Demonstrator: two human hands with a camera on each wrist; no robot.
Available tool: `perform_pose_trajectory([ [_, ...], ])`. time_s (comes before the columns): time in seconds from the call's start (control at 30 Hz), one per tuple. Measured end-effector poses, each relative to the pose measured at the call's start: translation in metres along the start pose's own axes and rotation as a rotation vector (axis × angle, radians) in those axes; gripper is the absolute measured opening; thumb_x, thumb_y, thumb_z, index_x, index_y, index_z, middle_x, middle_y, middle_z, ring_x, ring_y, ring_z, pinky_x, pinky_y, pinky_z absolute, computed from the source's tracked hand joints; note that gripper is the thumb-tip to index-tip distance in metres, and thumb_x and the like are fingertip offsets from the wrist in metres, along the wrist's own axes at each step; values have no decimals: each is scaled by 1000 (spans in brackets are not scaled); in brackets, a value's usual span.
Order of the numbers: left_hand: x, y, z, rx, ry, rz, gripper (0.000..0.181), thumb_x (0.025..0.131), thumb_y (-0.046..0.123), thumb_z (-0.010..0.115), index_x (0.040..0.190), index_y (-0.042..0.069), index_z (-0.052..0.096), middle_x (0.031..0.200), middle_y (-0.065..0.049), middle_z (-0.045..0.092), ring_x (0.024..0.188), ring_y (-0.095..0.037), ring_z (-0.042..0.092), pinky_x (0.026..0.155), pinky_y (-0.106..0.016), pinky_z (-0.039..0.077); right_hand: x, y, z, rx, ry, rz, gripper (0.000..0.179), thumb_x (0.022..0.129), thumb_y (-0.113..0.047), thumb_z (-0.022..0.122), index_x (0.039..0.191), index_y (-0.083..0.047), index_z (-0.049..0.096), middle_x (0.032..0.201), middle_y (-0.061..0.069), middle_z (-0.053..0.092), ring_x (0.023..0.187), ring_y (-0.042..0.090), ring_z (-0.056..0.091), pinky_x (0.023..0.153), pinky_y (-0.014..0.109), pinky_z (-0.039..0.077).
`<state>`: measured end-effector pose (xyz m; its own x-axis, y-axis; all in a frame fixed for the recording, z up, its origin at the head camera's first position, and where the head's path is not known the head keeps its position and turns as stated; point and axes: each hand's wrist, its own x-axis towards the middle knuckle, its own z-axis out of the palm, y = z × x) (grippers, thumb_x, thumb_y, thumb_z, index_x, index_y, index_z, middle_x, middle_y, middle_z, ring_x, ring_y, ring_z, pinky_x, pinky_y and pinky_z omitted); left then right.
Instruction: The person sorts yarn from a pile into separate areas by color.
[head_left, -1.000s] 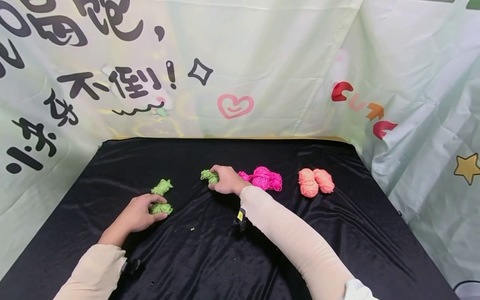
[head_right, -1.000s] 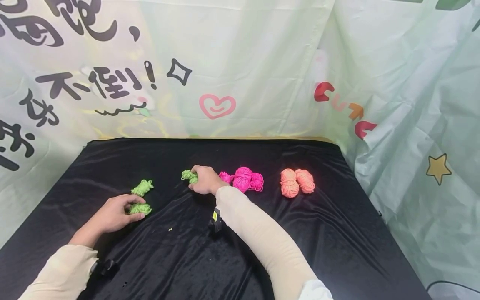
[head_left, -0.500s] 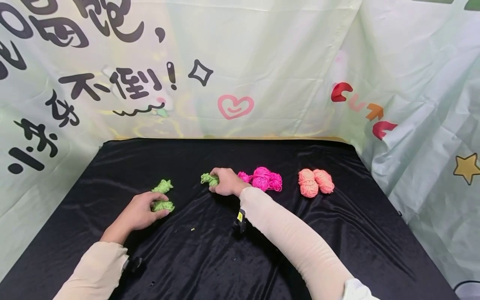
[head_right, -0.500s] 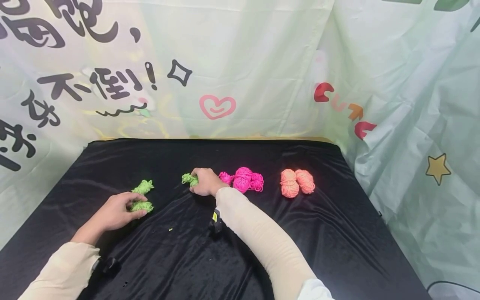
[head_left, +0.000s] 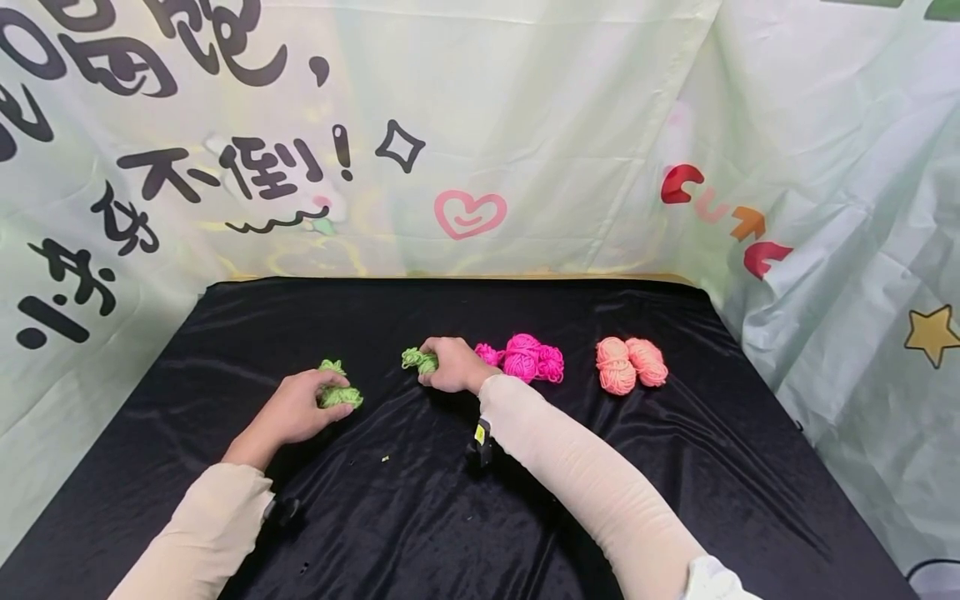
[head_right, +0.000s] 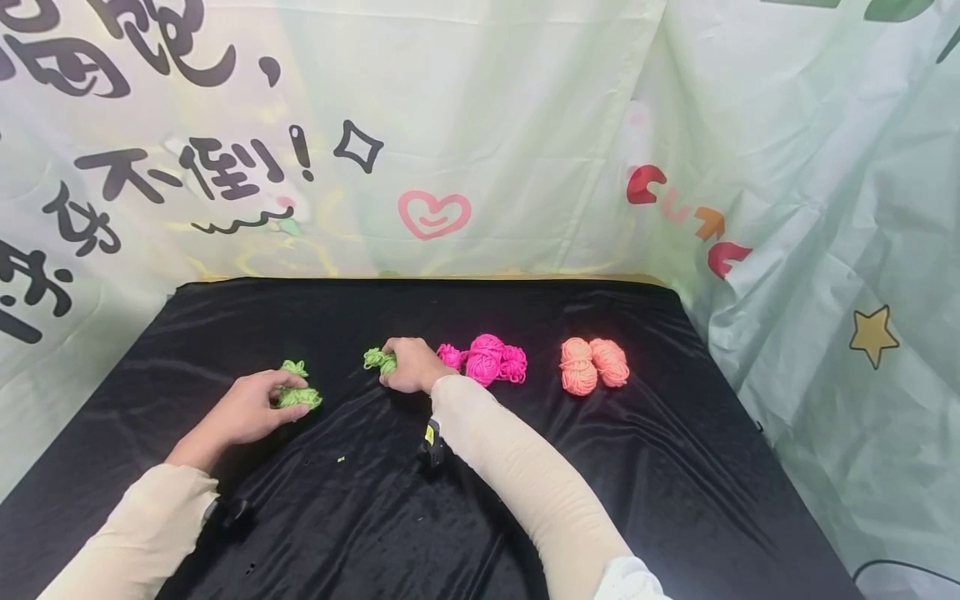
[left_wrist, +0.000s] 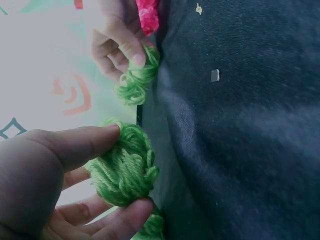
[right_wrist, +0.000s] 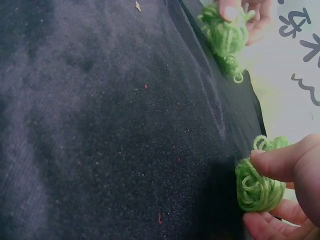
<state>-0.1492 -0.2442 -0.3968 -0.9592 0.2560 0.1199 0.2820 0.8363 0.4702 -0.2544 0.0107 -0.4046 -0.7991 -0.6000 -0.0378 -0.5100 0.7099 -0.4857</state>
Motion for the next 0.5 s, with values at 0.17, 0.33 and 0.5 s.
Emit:
perform_pose_trajectory([
  [0.17, 9, 2, 2, -15, 4, -12, 26, 83, 20, 76, 104, 7, 69, 98, -9, 66, 83, -27, 60, 74, -47, 48, -1, -1, 0, -5, 0, -4, 42, 85, -22, 74, 122, -8, 63, 114, 6, 65, 99, 19, 58, 88, 28, 46],
  [0.33, 19, 3, 7, -43, -2, -27, 25, 84, 20, 75, 104, 8, 68, 97, -8, 65, 83, -26, 59, 73, -44, 47, -1, -1, 0, 1, 3, -3, 41, 84, -22, 74, 121, -8, 63, 113, 5, 65, 98, 19, 57, 87, 28, 46],
  [0.5, 27, 4, 14, -61, 6, -39, 26, 85, 21, 74, 106, 6, 67, 99, -9, 66, 84, -27, 60, 75, -45, 47, -1, -1, 0, 15, 1, 2, 41, 85, -22, 74, 121, -8, 62, 113, 5, 65, 98, 18, 57, 87, 28, 46],
])
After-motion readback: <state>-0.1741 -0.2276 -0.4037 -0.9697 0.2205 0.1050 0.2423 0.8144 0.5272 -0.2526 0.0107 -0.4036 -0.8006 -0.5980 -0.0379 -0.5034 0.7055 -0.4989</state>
